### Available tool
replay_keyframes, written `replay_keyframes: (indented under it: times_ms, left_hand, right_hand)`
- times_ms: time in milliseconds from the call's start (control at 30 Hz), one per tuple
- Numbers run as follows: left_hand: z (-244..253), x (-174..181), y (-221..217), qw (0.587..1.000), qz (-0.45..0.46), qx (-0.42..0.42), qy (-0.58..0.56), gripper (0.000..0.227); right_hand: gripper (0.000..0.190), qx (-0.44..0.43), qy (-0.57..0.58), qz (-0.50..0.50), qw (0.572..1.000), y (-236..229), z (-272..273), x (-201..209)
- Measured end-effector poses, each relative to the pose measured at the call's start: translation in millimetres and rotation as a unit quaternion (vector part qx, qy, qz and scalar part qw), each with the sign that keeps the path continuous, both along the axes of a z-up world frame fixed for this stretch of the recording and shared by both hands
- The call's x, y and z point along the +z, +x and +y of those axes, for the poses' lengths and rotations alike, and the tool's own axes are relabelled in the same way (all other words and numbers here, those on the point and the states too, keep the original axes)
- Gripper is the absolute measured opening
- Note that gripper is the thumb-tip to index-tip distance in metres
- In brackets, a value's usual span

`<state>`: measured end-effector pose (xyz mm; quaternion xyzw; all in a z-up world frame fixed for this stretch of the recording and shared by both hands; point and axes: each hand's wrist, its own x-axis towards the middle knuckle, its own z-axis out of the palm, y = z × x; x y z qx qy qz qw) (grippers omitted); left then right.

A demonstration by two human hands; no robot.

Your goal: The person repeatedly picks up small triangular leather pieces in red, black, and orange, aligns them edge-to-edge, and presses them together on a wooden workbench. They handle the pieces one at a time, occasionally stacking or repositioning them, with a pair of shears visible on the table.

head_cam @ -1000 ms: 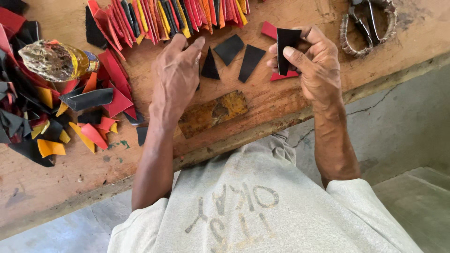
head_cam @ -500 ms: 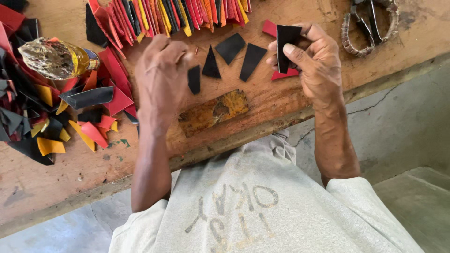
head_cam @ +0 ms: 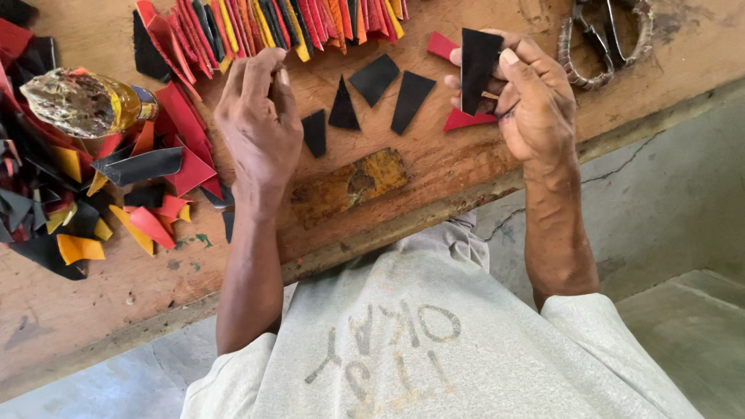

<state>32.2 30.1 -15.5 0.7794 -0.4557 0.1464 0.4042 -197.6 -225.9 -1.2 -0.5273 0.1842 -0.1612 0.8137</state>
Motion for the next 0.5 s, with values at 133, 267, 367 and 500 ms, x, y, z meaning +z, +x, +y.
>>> replay_keyframes:
  times_ms: [133,267,367,500]
  left_hand:
    - [0.5,3.5,-4.9,0.998,0.058,0.012,-0.003,0.015]
    - [0.9,5.3,-5.3,0.997,0.067,0.012,-0.025,0.018]
    - [2.0,8.4,-7.8,0.997,0.066,0.007,-0.034,0.02]
    - [1.2,12.3,-10.7,0.997,0.073,0.001,-0.035,0.019]
  right_hand:
    - [0.042,0.008,-0.019,-0.022,1.0,-1.2,-4.2,-5.5]
    - [0.046,0.009,-0.038,-0.037,0.999,-1.5,-7.9,-8.4]
    - [0.048,0.007,-0.033,-0.041,0.999,-2.4,-9.2,-9.1]
    - [0.051,0.001,-0.023,-0.04,0.999,-2.6,-10.3,-11.3]
